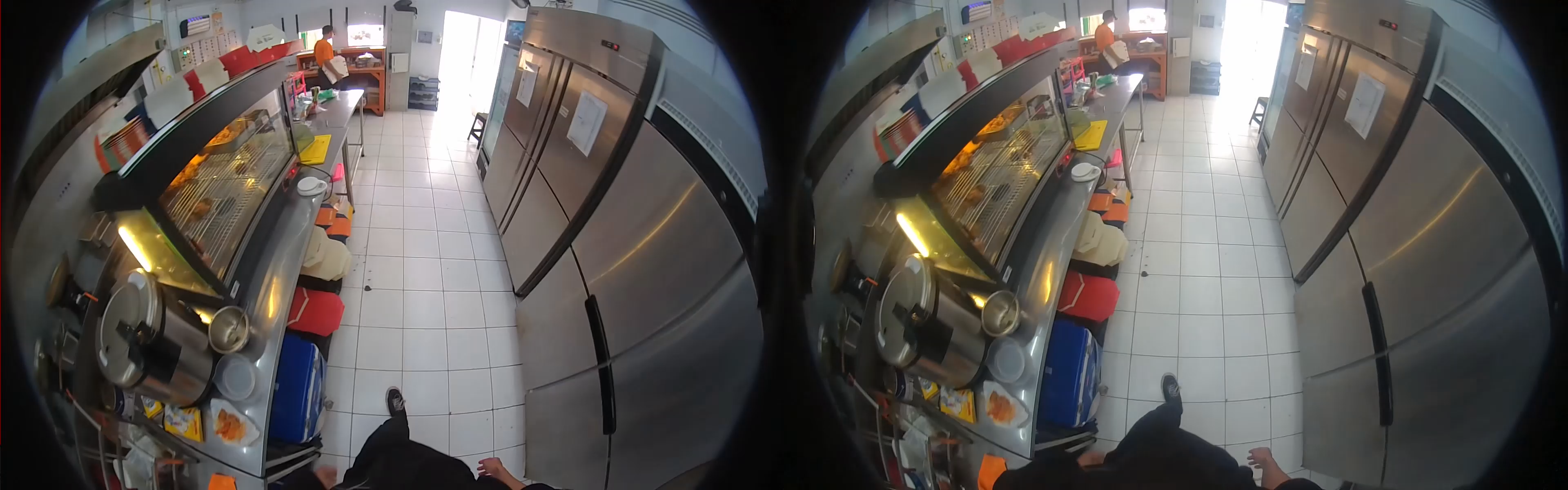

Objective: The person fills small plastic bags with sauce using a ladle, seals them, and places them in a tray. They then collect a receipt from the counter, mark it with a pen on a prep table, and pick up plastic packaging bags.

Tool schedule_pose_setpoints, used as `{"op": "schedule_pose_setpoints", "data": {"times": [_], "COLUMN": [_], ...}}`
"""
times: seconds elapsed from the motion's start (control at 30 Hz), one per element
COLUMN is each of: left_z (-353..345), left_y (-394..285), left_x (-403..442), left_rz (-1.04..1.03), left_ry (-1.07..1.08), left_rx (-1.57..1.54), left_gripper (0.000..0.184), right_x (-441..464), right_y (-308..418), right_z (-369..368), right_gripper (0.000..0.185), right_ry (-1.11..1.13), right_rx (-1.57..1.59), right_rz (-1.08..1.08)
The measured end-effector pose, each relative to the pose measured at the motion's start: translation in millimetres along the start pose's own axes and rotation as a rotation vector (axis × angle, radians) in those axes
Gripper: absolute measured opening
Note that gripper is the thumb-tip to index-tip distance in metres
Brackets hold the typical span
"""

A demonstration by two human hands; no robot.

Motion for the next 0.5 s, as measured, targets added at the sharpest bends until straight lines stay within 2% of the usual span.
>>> {"op": "schedule_pose_setpoints", "data": {"times": [0.03,0.1,0.13,0.2,0.23,0.27,0.3,0.33,0.37,0.43,0.5], "left_z": [10.4,34.9,36.6,64.3,65.5,71.2,75.9,78.8,83.5,88.9,96.4], "left_y": [-52.3,-179.4,-267.3,-433.2,-505.4,-577.8,-640.6,-699.2,-750.1,-825.1,-867.6], "left_x": [15.9,36.1,76.3,94.8,71.9,74.1,52.0,37.8,24.6,1.0,10.3], "left_rz": [-0.079,-0.415,-0.175,-0.657,-0.837,-0.908,-0.955,-1.083,-1.087,-1.192,-1.161], "left_ry": [0.026,0.145,-0.165,-0.272,-0.418,-0.431,-0.377,-0.408,-0.371,-0.345,-0.305], "left_rx": [0.026,0.039,0.552,0.806,0.571,0.640,0.533,0.554,0.508,0.357,0.442], "left_gripper": [0.029,0.027,0.031,0.035,0.037,0.038,0.039,0.039,0.039,0.038,0.042], "right_x": [-4.1,-12.3,19.3,40.3,32.8,24.4,16.0,17.3,16.9,32.2,60.5], "right_y": [21.1,62.5,70.5,123.6,172.8,216.2,254.3,292.8,329.7,386.2,422.2], "right_z": [10.4,31.1,46.0,67.6,75.7,81.9,92.0,100.6,109.5,124.9,137.5], "right_gripper": [0.035,0.032,0.032,0.032,0.031,0.031,0.032,0.034,0.035,0.039,0.043], "right_ry": [0.007,0.021,0.066,0.028,-0.050,-0.120,-0.137,-0.171,-0.192,-0.169,-0.059], "right_rx": [0.012,0.038,0.020,0.152,0.300,0.448,0.498,0.499,0.486,0.486,0.536], "right_rz": [0.036,0.108,0.211,0.217,0.116,0.008,0.079,0.146,0.178,0.176,0.107]}}
Point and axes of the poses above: each hand's wrist, its own x-axis towards the middle knuckle, its own z-axis out of the back of the hand, y = z × x, the point moved 4 cm from there along x, towards the middle knuckle, and after that the axes turned 1 degree about x, right-handed, at the moved point
